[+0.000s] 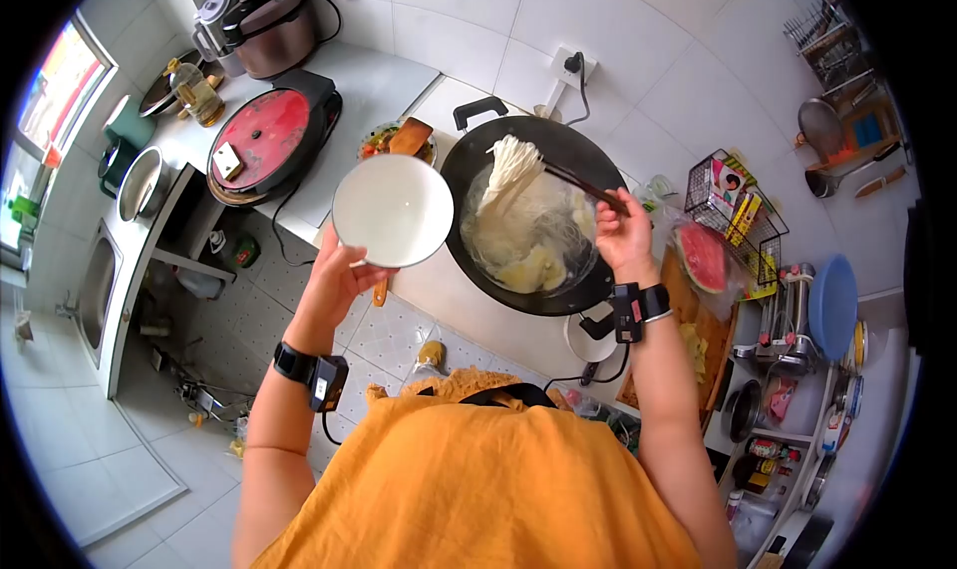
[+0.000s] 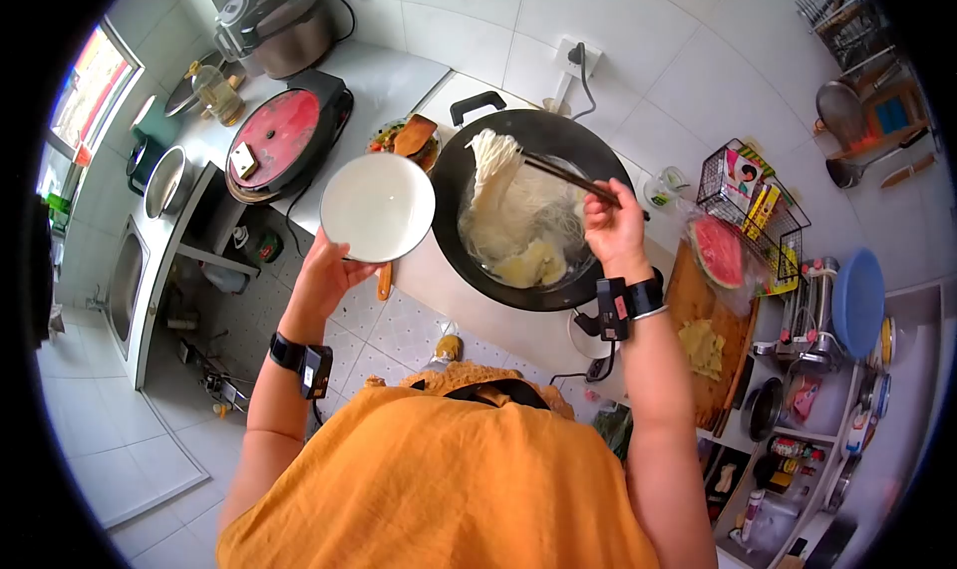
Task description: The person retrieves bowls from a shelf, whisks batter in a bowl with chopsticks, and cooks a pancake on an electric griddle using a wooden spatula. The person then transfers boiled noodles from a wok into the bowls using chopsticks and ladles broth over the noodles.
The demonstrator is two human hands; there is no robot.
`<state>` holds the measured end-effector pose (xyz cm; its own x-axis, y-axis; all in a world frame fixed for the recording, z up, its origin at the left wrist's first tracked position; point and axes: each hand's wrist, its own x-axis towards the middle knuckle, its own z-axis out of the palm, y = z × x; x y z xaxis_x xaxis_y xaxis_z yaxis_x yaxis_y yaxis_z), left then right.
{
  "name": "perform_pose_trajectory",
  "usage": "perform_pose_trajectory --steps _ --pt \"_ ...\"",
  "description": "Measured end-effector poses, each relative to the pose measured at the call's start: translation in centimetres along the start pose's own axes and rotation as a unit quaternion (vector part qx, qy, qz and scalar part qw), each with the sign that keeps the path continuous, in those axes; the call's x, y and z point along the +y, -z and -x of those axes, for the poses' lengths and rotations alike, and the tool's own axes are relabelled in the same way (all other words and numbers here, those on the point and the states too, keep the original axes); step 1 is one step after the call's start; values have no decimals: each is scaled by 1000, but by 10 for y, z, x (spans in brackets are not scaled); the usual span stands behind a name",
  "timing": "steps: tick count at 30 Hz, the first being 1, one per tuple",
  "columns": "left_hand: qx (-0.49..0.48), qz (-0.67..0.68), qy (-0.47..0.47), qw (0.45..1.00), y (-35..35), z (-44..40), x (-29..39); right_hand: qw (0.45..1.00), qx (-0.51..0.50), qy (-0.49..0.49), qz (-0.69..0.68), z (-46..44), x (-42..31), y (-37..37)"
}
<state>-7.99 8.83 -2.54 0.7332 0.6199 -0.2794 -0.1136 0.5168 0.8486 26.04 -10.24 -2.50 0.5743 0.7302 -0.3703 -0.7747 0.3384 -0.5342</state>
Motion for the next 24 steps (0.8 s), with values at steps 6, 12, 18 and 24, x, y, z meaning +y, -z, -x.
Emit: perform_pose_trajectory --steps 6,12,18,24 --pt "53 -139 -103 984 -37 -31 6 997 -46 64 21 31 -53 -28" --pt "39 -172 -101 979 -57 -59 5 987 -78 131 53 63 -101 -70" --pt "52 -178 -44 982 -74 -73 -2 974 -159 155 46 84 -157 -115" --pt "39 -273 -106 955 -78 -96 -31 962 -241 129 27 100 -184 -172"
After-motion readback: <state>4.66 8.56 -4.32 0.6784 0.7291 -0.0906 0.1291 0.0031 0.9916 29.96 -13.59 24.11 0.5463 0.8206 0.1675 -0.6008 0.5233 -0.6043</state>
